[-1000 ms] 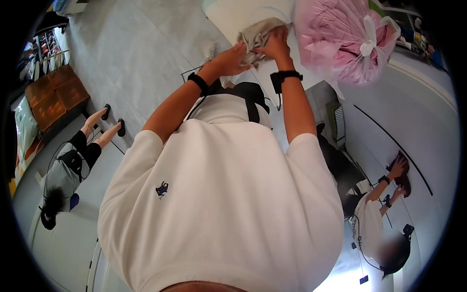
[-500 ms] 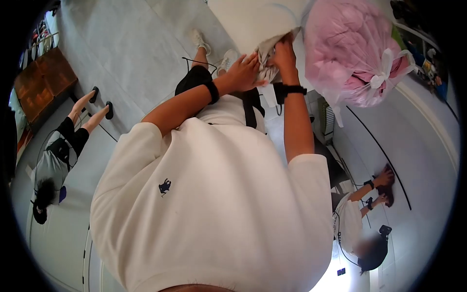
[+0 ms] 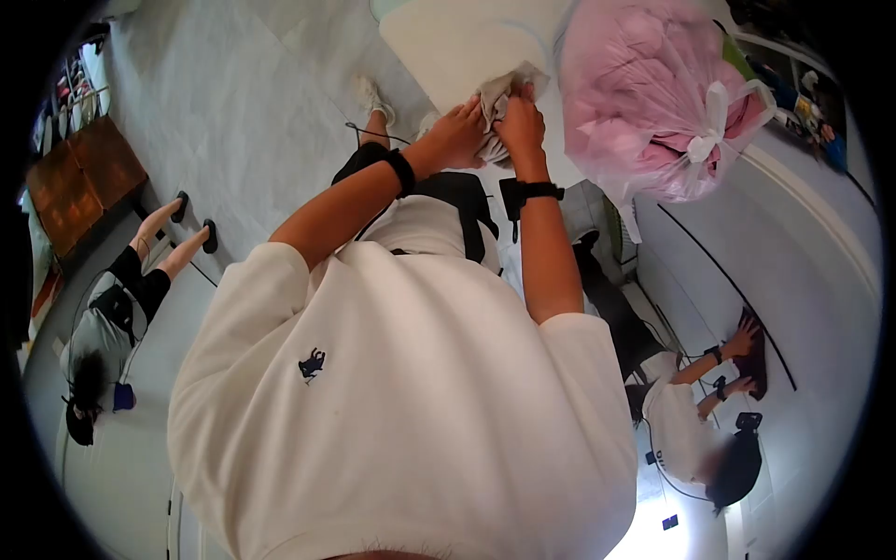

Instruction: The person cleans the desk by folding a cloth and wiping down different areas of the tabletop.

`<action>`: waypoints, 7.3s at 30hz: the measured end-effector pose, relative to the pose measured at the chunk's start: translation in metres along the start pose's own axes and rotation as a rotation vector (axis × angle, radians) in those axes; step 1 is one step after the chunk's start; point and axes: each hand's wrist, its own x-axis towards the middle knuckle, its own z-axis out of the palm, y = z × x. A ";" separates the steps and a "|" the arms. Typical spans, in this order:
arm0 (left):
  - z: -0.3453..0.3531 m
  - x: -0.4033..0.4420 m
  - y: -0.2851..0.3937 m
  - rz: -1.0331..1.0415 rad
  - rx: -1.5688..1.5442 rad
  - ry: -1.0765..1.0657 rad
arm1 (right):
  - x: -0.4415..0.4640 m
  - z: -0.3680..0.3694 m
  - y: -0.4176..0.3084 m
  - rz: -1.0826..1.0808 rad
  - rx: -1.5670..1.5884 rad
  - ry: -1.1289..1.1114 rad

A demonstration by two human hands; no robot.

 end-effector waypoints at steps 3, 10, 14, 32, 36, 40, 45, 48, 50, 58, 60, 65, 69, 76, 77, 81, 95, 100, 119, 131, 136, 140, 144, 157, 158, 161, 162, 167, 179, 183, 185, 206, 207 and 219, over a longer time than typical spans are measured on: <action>-0.012 0.002 0.003 -0.010 0.024 -0.058 | 0.030 0.008 0.006 -0.027 -0.086 0.123; -0.032 0.008 -0.015 -0.186 -0.159 -0.174 | 0.021 0.018 -0.004 -0.097 0.111 0.276; -0.023 0.009 -0.065 -0.269 -0.432 -0.023 | -0.047 0.016 0.004 -0.280 0.536 0.178; -0.041 0.082 -0.070 -0.245 -0.020 -0.086 | -0.129 -0.259 0.034 0.103 0.071 0.678; -0.035 0.118 -0.127 -0.325 -0.009 -0.006 | -0.100 -0.251 0.085 0.137 0.040 0.627; -0.030 0.137 -0.154 -0.215 -0.100 -0.072 | -0.069 -0.235 0.095 0.285 0.024 0.527; -0.026 0.145 -0.153 -0.172 -0.130 -0.055 | -0.057 -0.223 0.113 0.334 -0.060 0.487; -0.039 0.147 -0.150 -0.138 -0.264 -0.086 | -0.078 -0.231 0.108 0.435 0.051 0.507; -0.037 0.152 -0.158 -0.081 -0.241 -0.098 | -0.098 -0.241 0.087 0.416 0.217 0.518; -0.037 0.152 -0.175 0.047 -0.212 -0.003 | -0.180 -0.242 0.032 0.456 0.240 0.535; -0.040 0.155 -0.178 0.066 -0.185 -0.002 | -0.198 -0.240 0.020 0.484 0.258 0.493; -0.029 0.163 -0.186 0.124 -0.226 0.131 | -0.252 -0.205 -0.028 0.472 0.250 0.482; -0.025 0.197 -0.179 0.134 -0.249 0.199 | -0.241 -0.191 -0.069 0.539 0.363 0.621; -0.049 0.329 -0.172 0.036 -0.080 0.220 | -0.236 -0.157 -0.059 0.697 0.414 0.743; -0.052 0.344 -0.174 0.027 0.004 0.224 | -0.237 -0.153 -0.058 0.709 0.415 0.763; -0.050 0.382 -0.180 0.051 0.039 0.135 | -0.231 -0.122 -0.066 0.822 0.478 0.776; 0.074 0.301 0.046 1.107 -0.060 -0.173 | -0.231 -0.094 -0.069 0.868 0.572 0.810; -0.003 0.317 -0.007 0.994 -0.278 -0.207 | -0.232 -0.092 -0.072 0.857 0.607 0.805; -0.023 0.216 -0.132 0.530 0.029 0.010 | -0.245 -0.101 -0.037 0.780 0.861 0.625; -0.100 0.129 -0.219 0.346 -0.120 -0.212 | -0.241 -0.126 -0.048 0.825 0.749 0.594; -0.059 0.135 -0.201 0.287 -0.088 0.107 | -0.240 -0.130 -0.053 0.816 0.717 0.672; -0.041 0.159 -0.154 0.227 -0.005 0.054 | -0.237 -0.131 -0.060 0.839 0.709 0.651; -0.034 0.193 -0.108 0.438 -0.080 -0.059 | -0.233 -0.130 -0.059 0.909 0.763 0.542; -0.062 0.135 -0.179 0.483 -0.110 -0.106 | -0.251 -0.109 -0.055 0.878 0.667 0.834; -0.065 0.126 -0.185 0.463 -0.071 -0.140 | -0.254 -0.116 -0.052 0.870 0.655 0.826; -0.079 0.107 -0.195 0.441 -0.062 -0.200 | -0.260 -0.118 -0.031 0.839 0.628 1.098; -0.084 0.104 -0.198 0.503 -0.057 -0.261 | -0.268 -0.122 -0.016 0.868 0.601 1.131; -0.089 0.107 -0.211 0.653 -0.095 -0.441 | -0.248 -0.216 -0.003 0.874 0.940 1.326; -0.071 0.120 -0.171 0.548 -0.164 -0.467 | -0.083 -0.276 0.031 0.577 1.102 1.231; -0.075 0.120 -0.171 0.554 -0.140 -0.450 | -0.016 -0.258 0.058 0.650 0.943 1.008; -0.054 0.118 -0.178 0.610 -0.119 -0.333 | 0.004 -0.254 0.060 0.628 0.789 0.912; -0.079 0.108 -0.146 0.380 -0.169 -0.586 | -0.105 -0.128 -0.050 0.230 0.471 1.293; -0.064 0.108 -0.140 0.373 -0.376 -0.629 | -0.117 -0.108 -0.053 0.166 0.495 1.200; -0.103 0.098 0.006 0.339 -0.806 -0.972 | -0.141 0.020 -0.027 0.350 0.963 0.799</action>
